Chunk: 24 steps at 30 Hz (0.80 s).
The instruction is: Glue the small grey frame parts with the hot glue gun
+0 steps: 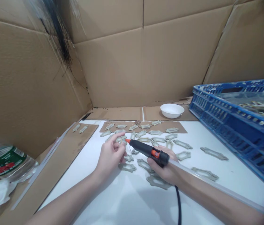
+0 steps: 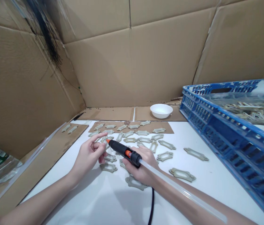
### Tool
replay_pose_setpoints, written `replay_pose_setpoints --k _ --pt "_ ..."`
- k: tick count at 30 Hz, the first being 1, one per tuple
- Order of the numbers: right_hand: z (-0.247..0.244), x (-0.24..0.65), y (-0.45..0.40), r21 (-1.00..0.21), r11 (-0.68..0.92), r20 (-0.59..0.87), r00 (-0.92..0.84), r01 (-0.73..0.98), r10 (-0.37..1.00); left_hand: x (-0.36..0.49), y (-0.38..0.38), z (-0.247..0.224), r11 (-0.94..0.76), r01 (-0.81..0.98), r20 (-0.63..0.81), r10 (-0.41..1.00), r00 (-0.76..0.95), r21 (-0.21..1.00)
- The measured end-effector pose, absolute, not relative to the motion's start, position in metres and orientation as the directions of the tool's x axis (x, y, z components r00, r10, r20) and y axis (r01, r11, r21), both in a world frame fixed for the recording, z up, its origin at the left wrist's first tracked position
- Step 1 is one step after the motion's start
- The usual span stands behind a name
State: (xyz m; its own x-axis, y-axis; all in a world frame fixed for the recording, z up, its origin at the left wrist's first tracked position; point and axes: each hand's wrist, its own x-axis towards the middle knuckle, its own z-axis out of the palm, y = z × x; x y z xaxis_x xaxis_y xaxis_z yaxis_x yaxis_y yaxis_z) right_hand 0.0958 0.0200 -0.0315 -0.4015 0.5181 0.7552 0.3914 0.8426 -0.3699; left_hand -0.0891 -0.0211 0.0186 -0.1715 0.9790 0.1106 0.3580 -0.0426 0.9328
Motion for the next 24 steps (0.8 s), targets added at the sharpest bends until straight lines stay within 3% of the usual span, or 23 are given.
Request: replay_pose_setpoints --k 24 --pt "-0.0307 0.0947 0.0182 -0.321 0.846 0.758 -0.42 0.426 0.499 -0.0867 -0.0236 0.0182 -0.055 0.348 0.12 0.979 -0.167 0.936"
